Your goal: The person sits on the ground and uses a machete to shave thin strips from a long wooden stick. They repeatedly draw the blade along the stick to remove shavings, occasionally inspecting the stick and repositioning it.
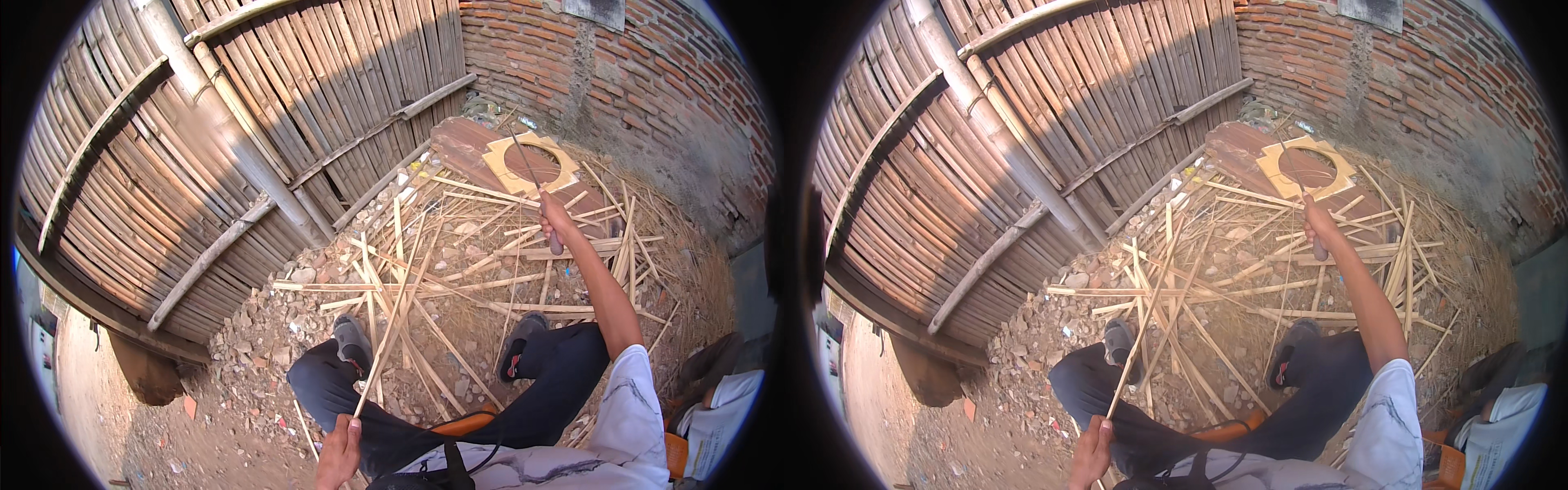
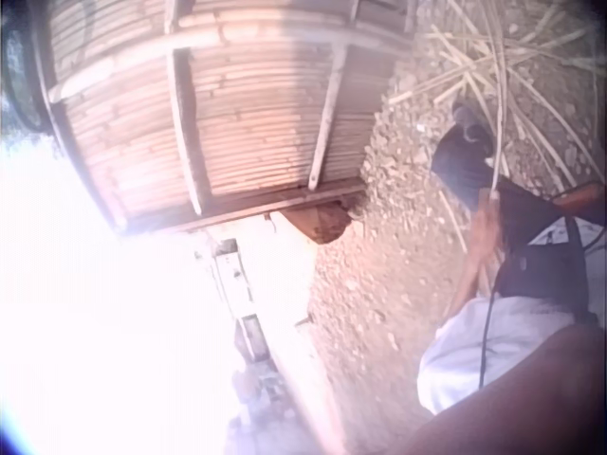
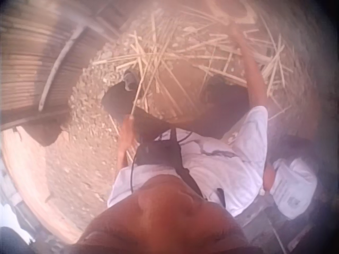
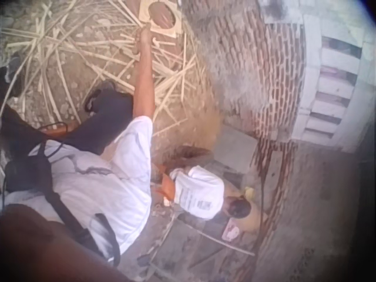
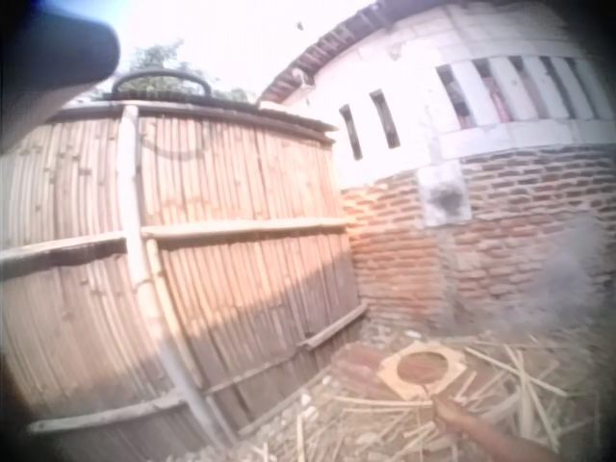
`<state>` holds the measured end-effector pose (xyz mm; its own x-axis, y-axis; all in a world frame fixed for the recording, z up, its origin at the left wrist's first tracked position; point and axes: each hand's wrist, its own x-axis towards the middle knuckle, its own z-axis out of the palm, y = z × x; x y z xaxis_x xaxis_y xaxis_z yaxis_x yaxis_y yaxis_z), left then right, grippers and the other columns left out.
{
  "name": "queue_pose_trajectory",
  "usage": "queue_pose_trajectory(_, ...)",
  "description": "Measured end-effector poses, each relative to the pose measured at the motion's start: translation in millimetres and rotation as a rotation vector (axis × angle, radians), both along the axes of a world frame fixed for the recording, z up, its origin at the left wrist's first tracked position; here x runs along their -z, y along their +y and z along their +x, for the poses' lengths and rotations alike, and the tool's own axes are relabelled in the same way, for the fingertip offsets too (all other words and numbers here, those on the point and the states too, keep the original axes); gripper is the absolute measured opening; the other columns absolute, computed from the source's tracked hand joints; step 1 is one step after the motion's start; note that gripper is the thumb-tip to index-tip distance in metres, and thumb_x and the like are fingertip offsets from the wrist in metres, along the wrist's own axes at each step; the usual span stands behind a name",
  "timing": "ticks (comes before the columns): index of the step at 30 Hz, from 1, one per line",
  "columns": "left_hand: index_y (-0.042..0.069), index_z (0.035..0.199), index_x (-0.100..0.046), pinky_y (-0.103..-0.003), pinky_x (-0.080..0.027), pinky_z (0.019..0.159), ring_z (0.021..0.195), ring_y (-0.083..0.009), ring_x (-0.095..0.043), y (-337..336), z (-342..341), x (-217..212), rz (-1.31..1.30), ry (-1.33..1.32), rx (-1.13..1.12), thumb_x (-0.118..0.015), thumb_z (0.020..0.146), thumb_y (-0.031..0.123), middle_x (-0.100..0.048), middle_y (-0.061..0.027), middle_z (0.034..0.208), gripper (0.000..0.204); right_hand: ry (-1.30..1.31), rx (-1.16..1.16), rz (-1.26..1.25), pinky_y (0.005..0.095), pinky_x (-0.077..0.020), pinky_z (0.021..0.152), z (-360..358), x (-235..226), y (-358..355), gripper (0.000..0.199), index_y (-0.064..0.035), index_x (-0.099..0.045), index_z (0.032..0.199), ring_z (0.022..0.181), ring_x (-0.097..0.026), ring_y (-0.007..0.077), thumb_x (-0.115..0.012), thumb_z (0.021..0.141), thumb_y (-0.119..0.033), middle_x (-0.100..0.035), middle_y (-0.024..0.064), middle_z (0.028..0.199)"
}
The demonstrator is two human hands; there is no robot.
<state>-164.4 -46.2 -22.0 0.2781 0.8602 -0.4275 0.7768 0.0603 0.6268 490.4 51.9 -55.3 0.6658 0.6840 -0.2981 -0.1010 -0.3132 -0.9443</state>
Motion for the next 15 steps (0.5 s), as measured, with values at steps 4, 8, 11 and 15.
queue_pose_trajectory(4, 0.002, 0.101, -0.054, -0.037, -0.044, 0.056, 0.061, -0.0215, -0.057, 23, 10, 21, 0.037, -0.332, -0.057, -0.043, 0.110, 0.032, -0.058, -0.0115, 0.073, 0.033, 0.716, 0.022, 0.101, 0.0243, -0.0289, 0.038, -23, 25, -18, 0.055, -0.0145, -0.044, 0.078, 0.039, -0.029, 0.0044, -0.042, 0.103, -0.064, -0.033, -0.0074, 0.054)
queue_pose_trajectory(8, 0.002, 0.103, -0.055, -0.031, -0.042, 0.054, 0.059, -0.0123, -0.053, 42, 49, 6, -0.069, -0.378, -0.086, -0.051, 0.108, 0.030, -0.058, -0.0093, 0.071, 0.029, 0.771, -0.213, -0.029, 0.0248, -0.0293, 0.037, -90, 12, -52, 0.058, -0.0125, -0.047, 0.079, 0.038, -0.029, 0.0047, -0.041, 0.103, -0.065, -0.034, -0.0074, 0.052)
queue_pose_trajectory(11, 0.000, 0.104, -0.056, -0.035, -0.046, 0.057, 0.060, -0.0173, -0.057, 51, 76, 0, 0.048, -0.372, 0.016, -0.059, 0.105, 0.025, -0.062, -0.0128, 0.070, 0.025, 0.531, -0.233, 0.012, 0.0245, -0.0283, 0.037, -158, -32, -74, 0.058, -0.0111, -0.046, 0.078, 0.038, -0.029, 0.0060, -0.041, 0.104, -0.063, -0.033, -0.0066, 0.052)
queue_pose_trajectory(15, 0.001, 0.104, -0.057, -0.031, -0.044, 0.052, 0.055, -0.0127, -0.057, 53, 109, -3, 0.274, -0.387, 0.138, -0.064, 0.101, 0.020, -0.060, -0.0070, 0.065, 0.021, 0.079, -0.231, 0.179, 0.0278, -0.0292, 0.038, -194, -36, -93, 0.058, -0.0080, -0.046, 0.075, 0.038, -0.032, 0.0097, -0.043, 0.106, -0.057, -0.038, -0.0032, 0.053)
